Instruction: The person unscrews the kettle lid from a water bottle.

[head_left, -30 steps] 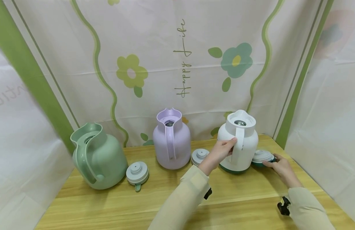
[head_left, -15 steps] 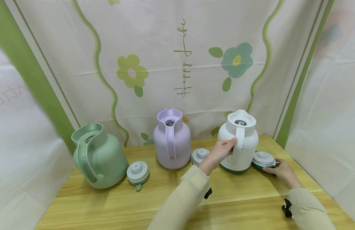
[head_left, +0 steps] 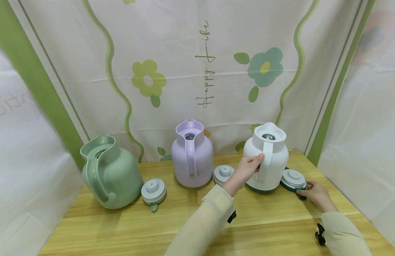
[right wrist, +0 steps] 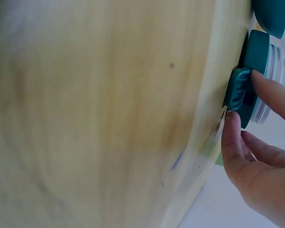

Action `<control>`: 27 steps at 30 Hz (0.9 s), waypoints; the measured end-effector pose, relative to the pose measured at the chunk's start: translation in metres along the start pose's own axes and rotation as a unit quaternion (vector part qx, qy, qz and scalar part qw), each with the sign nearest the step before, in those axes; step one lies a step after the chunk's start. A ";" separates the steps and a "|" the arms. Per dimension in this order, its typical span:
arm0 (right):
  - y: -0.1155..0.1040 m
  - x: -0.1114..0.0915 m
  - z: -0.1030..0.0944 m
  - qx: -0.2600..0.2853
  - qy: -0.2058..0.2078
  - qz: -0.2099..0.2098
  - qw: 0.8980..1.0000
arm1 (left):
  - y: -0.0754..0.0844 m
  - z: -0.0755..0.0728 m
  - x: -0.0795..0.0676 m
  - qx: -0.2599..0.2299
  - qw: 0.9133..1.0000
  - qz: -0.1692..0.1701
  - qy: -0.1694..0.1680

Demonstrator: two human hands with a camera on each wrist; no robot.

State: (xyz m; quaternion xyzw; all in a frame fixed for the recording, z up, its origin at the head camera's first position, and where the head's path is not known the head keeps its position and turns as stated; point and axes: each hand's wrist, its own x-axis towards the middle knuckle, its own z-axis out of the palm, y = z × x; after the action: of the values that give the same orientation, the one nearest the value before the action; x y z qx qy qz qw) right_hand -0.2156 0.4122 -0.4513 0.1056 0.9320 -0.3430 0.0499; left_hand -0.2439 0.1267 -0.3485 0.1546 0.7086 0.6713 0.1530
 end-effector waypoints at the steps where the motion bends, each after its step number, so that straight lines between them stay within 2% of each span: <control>1: 0.000 -0.001 0.000 0.003 -0.002 0.000 1.000 | 0.000 0.000 0.000 0.000 1.000 0.000 0.001; 6: 0.000 -0.002 -0.001 0.019 -0.011 0.000 1.000 | -0.001 0.000 -0.001 0.000 1.000 0.001 0.001; 10: 0.002 0.002 -0.001 0.068 -0.045 -0.004 0.997 | -0.002 -0.002 -0.001 -0.011 1.000 0.008 0.008; 13: 0.001 0.006 -0.004 0.091 -0.067 0.003 0.994 | -0.004 -0.004 0.001 -0.022 0.999 0.021 0.017; 15: -0.002 0.008 -0.008 0.086 -0.065 0.009 0.994 | -0.004 -0.006 0.002 -0.022 0.999 0.038 0.021; 18: -0.011 0.008 -0.015 0.072 -0.037 0.010 0.997 | -0.002 -0.011 0.002 -0.011 0.997 0.063 0.041; 22: -0.030 0.004 -0.025 0.115 0.030 0.012 0.993 | 0.004 -0.020 -0.003 0.034 0.992 0.081 0.095; 27: -0.063 0.001 -0.034 0.209 0.129 0.009 0.969 | 0.016 -0.034 -0.013 0.088 0.980 0.122 0.128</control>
State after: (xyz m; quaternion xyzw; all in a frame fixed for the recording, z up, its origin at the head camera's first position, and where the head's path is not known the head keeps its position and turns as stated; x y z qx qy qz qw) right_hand -0.2318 0.3873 -0.3859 0.1656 0.8374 -0.5129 -0.0909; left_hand -0.2464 0.0912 -0.3305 0.1653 0.7547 0.6338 -0.0363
